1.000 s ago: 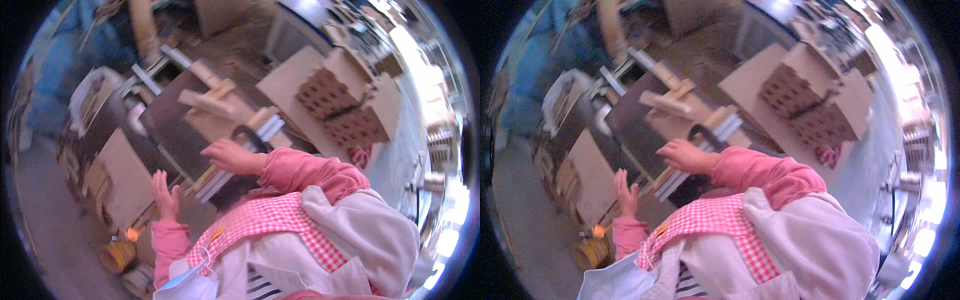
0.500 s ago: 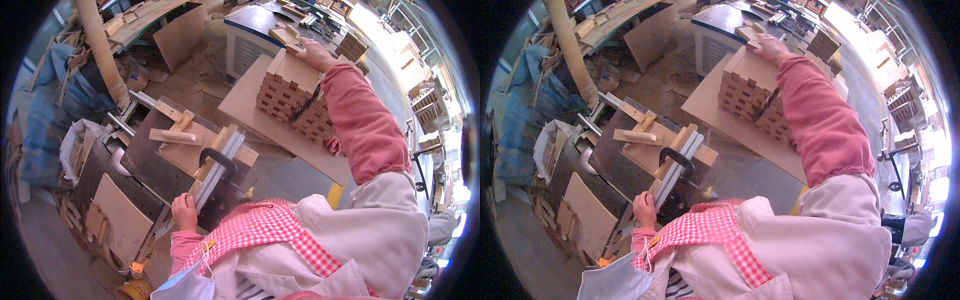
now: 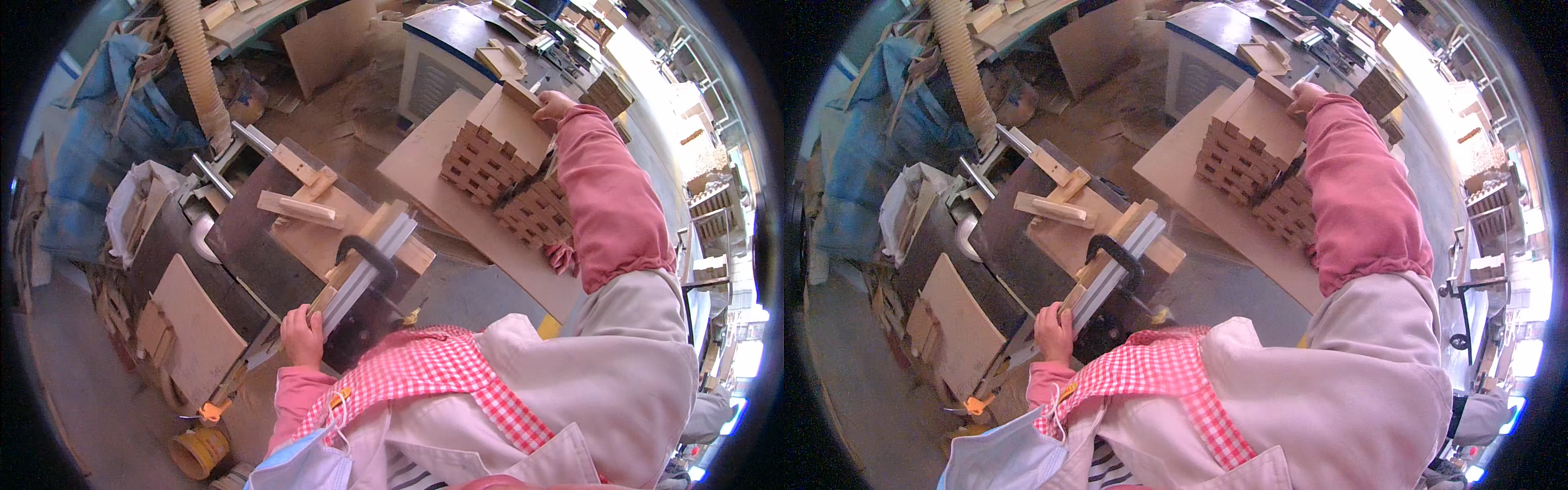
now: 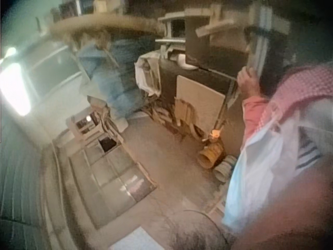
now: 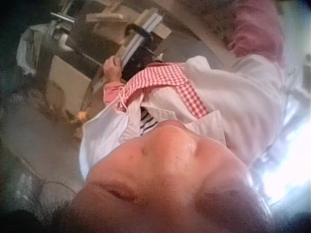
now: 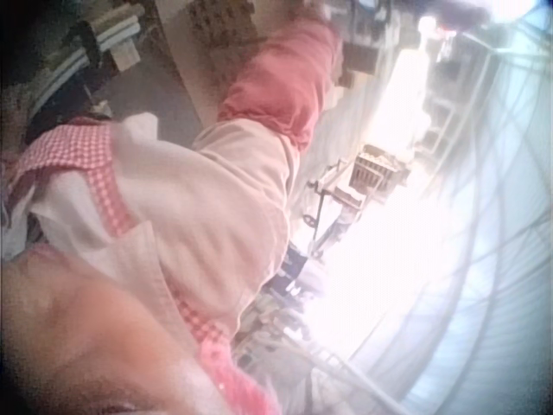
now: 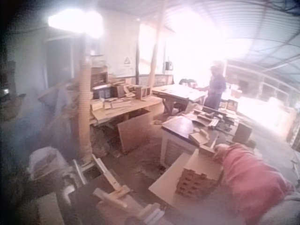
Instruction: The person assembles small wooden pieces into interlocking structures using a jig on a workbench. They repeatedly place pieces into the jig, press them together, and stack the completed units. A coworker occasionally hands over additional pieces.
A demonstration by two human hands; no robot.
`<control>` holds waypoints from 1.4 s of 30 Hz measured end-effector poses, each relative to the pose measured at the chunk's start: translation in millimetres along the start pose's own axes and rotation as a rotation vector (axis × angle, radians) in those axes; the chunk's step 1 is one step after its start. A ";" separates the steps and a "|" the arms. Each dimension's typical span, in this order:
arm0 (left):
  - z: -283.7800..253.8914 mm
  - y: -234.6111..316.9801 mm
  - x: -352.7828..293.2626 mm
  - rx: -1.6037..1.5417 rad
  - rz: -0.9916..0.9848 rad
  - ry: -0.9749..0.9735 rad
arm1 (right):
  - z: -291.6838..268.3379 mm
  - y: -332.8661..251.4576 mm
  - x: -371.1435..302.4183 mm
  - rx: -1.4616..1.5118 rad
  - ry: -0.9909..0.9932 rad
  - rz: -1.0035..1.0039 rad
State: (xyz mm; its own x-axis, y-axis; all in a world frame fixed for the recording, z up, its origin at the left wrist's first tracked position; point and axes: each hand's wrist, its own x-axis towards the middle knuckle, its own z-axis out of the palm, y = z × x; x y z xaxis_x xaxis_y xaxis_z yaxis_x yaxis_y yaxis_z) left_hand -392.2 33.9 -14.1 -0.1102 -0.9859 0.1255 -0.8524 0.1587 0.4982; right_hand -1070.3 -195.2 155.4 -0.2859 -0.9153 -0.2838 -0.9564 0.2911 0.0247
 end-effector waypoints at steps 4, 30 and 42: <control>0.1 -0.9 0.7 0.006 -0.023 -0.014 | 3.9 2.1 4.3 0.063 0.000 -0.002; -55.5 -54.3 -7.4 0.169 -0.398 -0.361 | 131.6 -497.6 -199.7 0.062 -0.237 -1.262; -39.4 -95.1 -57.3 -0.362 -0.603 0.229 | 233.8 -528.4 -201.2 -0.121 -0.049 -1.401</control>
State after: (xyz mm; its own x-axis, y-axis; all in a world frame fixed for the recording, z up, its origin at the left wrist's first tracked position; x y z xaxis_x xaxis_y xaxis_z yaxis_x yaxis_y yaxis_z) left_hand -284.7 77.3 -34.8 0.4671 -0.8781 -0.1038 -0.5050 -0.3613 0.7839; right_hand -493.4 -99.8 -24.6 0.8952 -0.4103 -0.1741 -0.4416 -0.8693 -0.2220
